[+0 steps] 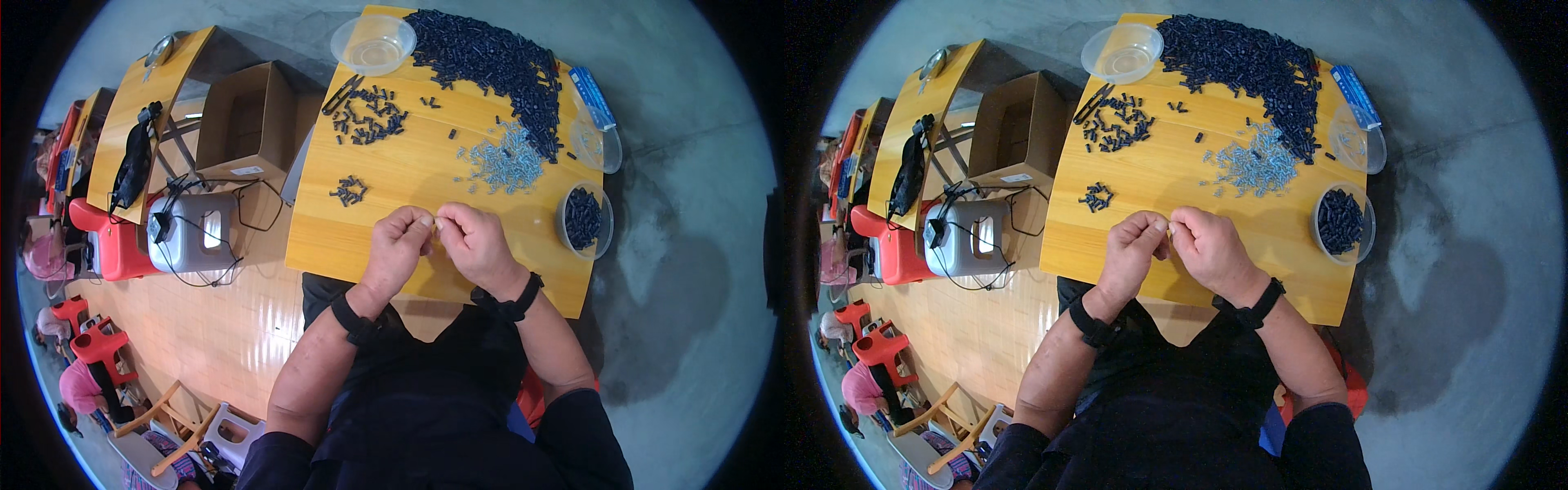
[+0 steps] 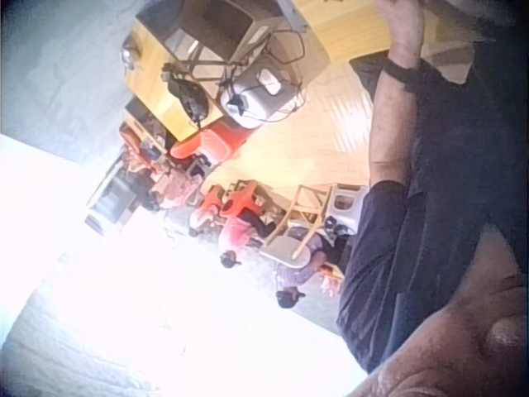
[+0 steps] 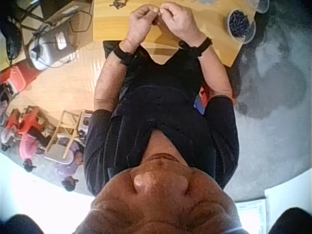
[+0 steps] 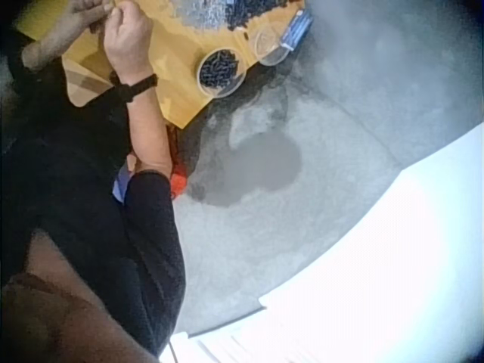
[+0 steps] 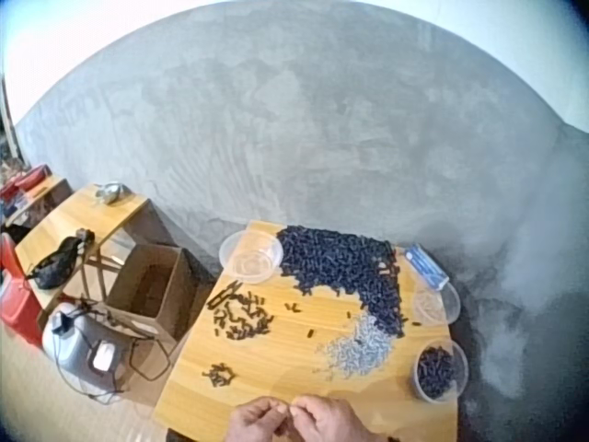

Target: Manually assembling small black plastic components by fitting them together at a workstation.

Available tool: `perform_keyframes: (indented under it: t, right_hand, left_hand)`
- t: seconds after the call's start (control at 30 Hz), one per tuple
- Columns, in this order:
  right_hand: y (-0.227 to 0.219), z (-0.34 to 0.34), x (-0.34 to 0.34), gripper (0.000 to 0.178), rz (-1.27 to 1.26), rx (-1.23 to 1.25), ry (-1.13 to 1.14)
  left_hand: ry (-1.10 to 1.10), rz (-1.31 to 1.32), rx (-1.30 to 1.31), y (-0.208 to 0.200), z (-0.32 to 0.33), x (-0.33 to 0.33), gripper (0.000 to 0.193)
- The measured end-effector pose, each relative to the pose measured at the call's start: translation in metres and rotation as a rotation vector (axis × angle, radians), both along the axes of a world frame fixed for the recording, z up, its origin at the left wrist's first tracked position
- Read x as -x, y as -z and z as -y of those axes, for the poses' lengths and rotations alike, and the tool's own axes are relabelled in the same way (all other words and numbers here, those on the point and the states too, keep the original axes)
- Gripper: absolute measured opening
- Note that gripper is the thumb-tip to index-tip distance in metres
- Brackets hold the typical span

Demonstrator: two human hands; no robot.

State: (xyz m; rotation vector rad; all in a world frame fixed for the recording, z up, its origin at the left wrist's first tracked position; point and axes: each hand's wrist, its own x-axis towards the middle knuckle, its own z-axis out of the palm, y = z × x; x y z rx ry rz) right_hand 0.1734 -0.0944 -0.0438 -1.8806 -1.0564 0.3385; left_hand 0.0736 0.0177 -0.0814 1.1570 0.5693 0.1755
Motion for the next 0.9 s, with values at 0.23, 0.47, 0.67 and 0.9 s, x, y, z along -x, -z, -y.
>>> perform_keyframes:
  t: [0.23, 0.47, 0.67, 0.9]
  right_hand:
    - [-0.001, 0.005, -0.003, 0.023, -0.588, 0.105, 0.065]
    - [-0.005, 0.007, -0.007, 0.024, -0.899, 0.126, 0.073]
    - [-0.002, 0.007, -0.006, 0.022, -1.061, 0.017, 0.08]
    - [-0.006, 0.005, -0.005, 0.021, -1.139, -0.028, 0.098]
  left_hand:
    - [-0.012, 0.013, -0.121, -0.001, 0.003, 0.001, 0.01]
    - [-0.007, 0.052, -0.127, -0.004, 0.003, -0.001, 0.01]
    - [-0.009, 0.079, -0.032, -0.005, 0.002, 0.001, 0.012]
    - [-0.021, 0.087, -0.051, -0.007, 0.001, 0.001, 0.012]
